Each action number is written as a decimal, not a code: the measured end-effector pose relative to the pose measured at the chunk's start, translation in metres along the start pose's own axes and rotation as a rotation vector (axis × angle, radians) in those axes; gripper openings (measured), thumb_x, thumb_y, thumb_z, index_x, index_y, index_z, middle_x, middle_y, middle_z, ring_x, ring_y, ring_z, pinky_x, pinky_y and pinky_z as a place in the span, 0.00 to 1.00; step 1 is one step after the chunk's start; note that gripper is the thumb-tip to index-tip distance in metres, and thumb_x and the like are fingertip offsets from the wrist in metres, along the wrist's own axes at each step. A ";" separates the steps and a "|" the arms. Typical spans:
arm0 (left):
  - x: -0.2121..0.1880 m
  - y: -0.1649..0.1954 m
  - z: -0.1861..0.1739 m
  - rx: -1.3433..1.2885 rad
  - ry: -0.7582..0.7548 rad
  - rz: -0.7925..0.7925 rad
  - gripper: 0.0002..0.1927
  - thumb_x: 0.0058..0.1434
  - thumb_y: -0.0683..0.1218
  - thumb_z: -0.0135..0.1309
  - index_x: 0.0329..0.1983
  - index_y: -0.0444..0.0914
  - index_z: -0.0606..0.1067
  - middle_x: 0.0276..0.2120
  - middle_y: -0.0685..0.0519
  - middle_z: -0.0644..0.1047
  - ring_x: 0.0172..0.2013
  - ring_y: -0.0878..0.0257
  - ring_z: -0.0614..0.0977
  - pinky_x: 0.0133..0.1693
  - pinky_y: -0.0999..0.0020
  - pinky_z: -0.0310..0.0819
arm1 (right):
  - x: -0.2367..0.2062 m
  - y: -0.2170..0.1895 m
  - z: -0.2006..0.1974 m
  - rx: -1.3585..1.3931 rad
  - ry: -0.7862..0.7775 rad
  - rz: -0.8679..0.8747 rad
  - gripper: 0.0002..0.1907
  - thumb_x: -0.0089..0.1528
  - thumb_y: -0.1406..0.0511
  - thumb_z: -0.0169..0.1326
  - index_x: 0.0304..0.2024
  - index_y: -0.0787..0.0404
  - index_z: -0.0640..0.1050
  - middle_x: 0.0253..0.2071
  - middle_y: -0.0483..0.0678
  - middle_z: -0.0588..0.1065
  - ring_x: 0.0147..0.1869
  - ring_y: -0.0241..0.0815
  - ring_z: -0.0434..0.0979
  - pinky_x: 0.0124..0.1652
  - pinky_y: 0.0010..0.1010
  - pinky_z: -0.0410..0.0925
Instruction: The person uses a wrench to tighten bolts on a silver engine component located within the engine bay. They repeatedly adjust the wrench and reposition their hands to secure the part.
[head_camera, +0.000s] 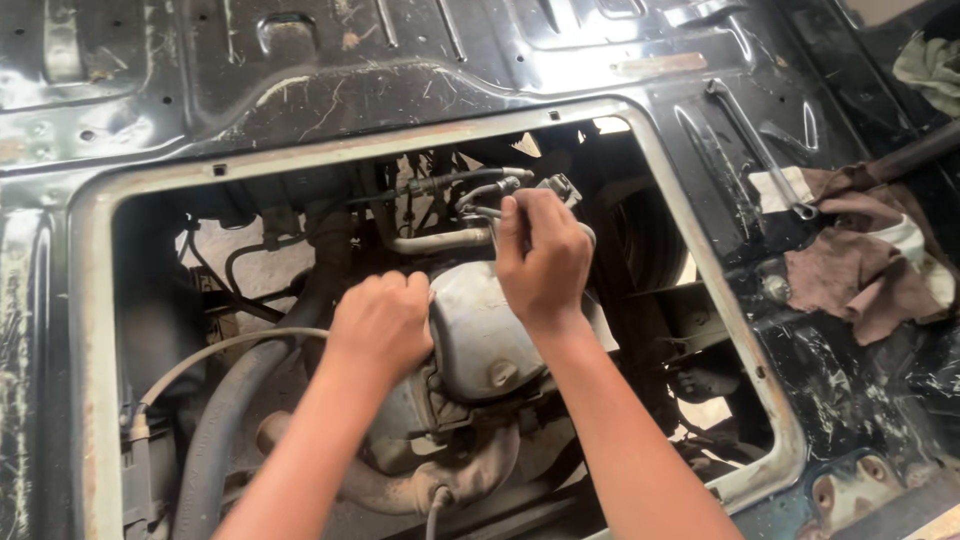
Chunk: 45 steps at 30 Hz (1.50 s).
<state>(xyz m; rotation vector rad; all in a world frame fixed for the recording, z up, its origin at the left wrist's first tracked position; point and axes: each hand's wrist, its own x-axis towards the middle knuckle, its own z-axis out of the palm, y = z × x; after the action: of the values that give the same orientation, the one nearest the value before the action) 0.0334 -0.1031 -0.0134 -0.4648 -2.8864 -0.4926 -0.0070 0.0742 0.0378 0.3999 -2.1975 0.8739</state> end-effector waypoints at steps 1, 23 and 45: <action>-0.004 0.008 0.001 0.005 0.019 -0.070 0.05 0.56 0.43 0.54 0.27 0.38 0.74 0.26 0.43 0.79 0.30 0.46 0.83 0.33 0.55 0.78 | -0.001 -0.001 0.001 -0.012 -0.019 0.021 0.05 0.69 0.69 0.53 0.37 0.64 0.75 0.31 0.51 0.75 0.30 0.49 0.77 0.32 0.37 0.68; -0.013 0.013 -0.037 -0.473 -0.044 -0.462 0.12 0.62 0.50 0.54 0.40 0.36 0.75 0.33 0.43 0.81 0.38 0.43 0.82 0.38 0.51 0.73 | -0.003 -0.004 0.005 0.019 -0.029 0.075 0.06 0.68 0.69 0.53 0.36 0.65 0.76 0.30 0.51 0.75 0.31 0.47 0.77 0.33 0.35 0.69; -0.008 0.003 0.007 -0.442 0.213 -0.190 0.15 0.61 0.45 0.61 0.30 0.35 0.66 0.21 0.41 0.75 0.27 0.39 0.77 0.28 0.47 0.68 | -0.006 0.003 0.004 0.013 -0.049 0.105 0.07 0.68 0.70 0.53 0.34 0.65 0.75 0.26 0.50 0.74 0.28 0.45 0.74 0.31 0.35 0.66</action>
<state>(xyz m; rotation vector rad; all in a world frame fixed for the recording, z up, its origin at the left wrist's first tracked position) 0.0409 -0.1005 -0.0204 -0.1783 -2.6198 -1.1467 -0.0064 0.0737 0.0305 0.3178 -2.2760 0.9443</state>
